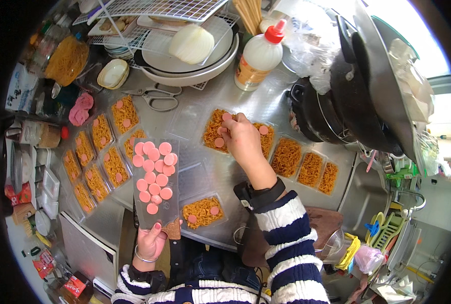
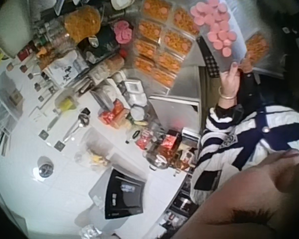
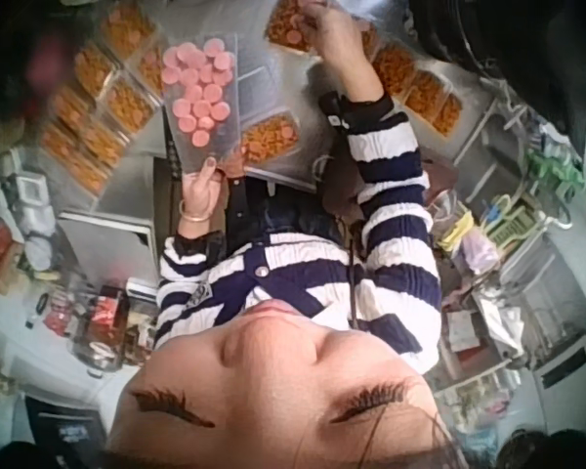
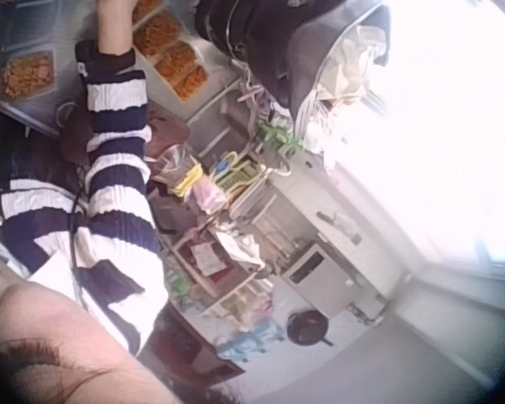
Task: The person slices pink sausage rounds on a cutting board and places them into clear plastic containers filled with instant noodles. The person uses a knife to slice the sausage and a yellow cloth to wipe the cutting board. The containers are arranged on a stainless steel countertop.
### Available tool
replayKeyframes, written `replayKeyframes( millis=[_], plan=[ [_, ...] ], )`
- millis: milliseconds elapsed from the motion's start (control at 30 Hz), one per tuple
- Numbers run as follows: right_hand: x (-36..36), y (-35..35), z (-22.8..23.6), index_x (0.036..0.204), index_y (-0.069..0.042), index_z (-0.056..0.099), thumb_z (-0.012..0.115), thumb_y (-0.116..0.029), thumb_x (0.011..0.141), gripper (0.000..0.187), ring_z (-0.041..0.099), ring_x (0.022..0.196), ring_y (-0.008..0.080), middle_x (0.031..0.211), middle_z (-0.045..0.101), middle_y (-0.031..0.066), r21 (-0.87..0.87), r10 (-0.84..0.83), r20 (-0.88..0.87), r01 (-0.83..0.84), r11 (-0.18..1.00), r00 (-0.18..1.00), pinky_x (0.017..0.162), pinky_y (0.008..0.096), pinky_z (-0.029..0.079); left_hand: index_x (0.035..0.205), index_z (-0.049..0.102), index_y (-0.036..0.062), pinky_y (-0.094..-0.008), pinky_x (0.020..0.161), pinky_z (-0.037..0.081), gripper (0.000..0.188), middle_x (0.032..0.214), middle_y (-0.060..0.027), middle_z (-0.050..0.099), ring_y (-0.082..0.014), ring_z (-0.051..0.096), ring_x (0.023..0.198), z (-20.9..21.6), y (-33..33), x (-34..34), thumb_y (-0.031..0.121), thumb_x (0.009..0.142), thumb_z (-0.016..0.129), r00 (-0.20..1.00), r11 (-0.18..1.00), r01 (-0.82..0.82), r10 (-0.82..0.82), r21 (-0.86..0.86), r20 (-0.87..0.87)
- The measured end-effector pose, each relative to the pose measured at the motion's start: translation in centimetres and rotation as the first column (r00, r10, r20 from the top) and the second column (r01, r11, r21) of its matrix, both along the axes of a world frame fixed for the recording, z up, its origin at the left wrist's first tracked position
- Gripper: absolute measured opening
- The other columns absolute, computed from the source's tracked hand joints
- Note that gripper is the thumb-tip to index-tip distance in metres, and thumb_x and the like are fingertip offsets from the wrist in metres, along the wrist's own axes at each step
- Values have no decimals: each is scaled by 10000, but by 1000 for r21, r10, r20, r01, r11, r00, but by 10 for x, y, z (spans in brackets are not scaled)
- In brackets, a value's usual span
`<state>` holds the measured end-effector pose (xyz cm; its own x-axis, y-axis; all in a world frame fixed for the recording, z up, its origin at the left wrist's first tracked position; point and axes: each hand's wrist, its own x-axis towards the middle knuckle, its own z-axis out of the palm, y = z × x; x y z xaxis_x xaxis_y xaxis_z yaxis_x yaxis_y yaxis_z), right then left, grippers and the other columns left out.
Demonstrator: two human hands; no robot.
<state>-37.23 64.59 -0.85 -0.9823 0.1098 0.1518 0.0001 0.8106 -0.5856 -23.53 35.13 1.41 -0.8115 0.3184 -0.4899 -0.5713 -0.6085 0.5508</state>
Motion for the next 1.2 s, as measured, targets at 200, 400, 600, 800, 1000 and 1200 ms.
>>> replayKeyframes(
  millis=[200, 400, 600, 800, 1000, 1200],
  plan=[
    [-4, -3, -9, 766, -29, 633, 661, 2, 651, 122, 586, 717, 329, 806, 552, 158, 44, 12, 35, -14, 999, 999, 613, 402, 479, 1204, 493, 71, -381, 950, 405, 372, 1125, -32, 562, -186, 530, 1058, -3, -1, 3, -9, 849, 570, 999, 1000, -9, 9, 6, 39],
    [-6, -3, -10, 766, -22, 624, 652, 7, 655, 118, 581, 720, 336, 805, 552, 163, 66, 2, -15, -1, 998, 1000, 610, 406, 475, 1192, 502, 67, -388, 948, 408, 355, 1125, -35, 565, -189, 530, 1062, 0, -1, 1, -3, 851, 571, 1000, 1000, -5, 5, 18, 27],
    [-8, 0, -9, 794, -12, 634, 669, 6, 660, 139, 580, 719, 347, 818, 567, 172, -6, 39, -9, -39, 999, 999, 629, 396, 480, 1174, 515, 56, -398, 947, 409, 323, 1124, -39, 568, -194, 534, 1058, -3, -4, 3, 12, 858, 570, 1000, 1000, 18, -19, 22, 25],
    [-8, 9, 7, 827, -6, 654, 691, 1, 697, 135, 615, 681, 253, 829, 623, 169, -236, -13, 135, 45, 971, 991, 632, 326, 485, 1270, 433, 58, -576, 932, 413, 400, 1250, -91, 496, -305, 515, 1113, -13, -8, 8, 49, 881, 528, 994, 996, 75, -79, -53, -75],
    [-16, 2, 13, 864, 67, 635, 658, 8, 769, 114, 573, 680, 94, 754, 652, 64, -418, -3, 232, 102, 903, 973, 626, 236, 462, 1266, 432, 52, -575, 930, 414, 402, 1245, -98, 499, -316, 519, 1105, -15, -8, 9, 47, 877, 533, 995, 997, 70, -73, -39, -73],
    [-23, -6, 5, 866, 54, 637, 655, 14, 772, 103, 576, 675, 97, 747, 654, 69, -379, 47, 274, 63, 923, 961, 601, 233, 461, 1236, 456, 49, -510, 926, 419, 384, 1191, -85, 528, -287, 533, 1075, -9, -8, 6, 35, 865, 555, 998, 998, 45, -46, -31, -33]
  ],
)
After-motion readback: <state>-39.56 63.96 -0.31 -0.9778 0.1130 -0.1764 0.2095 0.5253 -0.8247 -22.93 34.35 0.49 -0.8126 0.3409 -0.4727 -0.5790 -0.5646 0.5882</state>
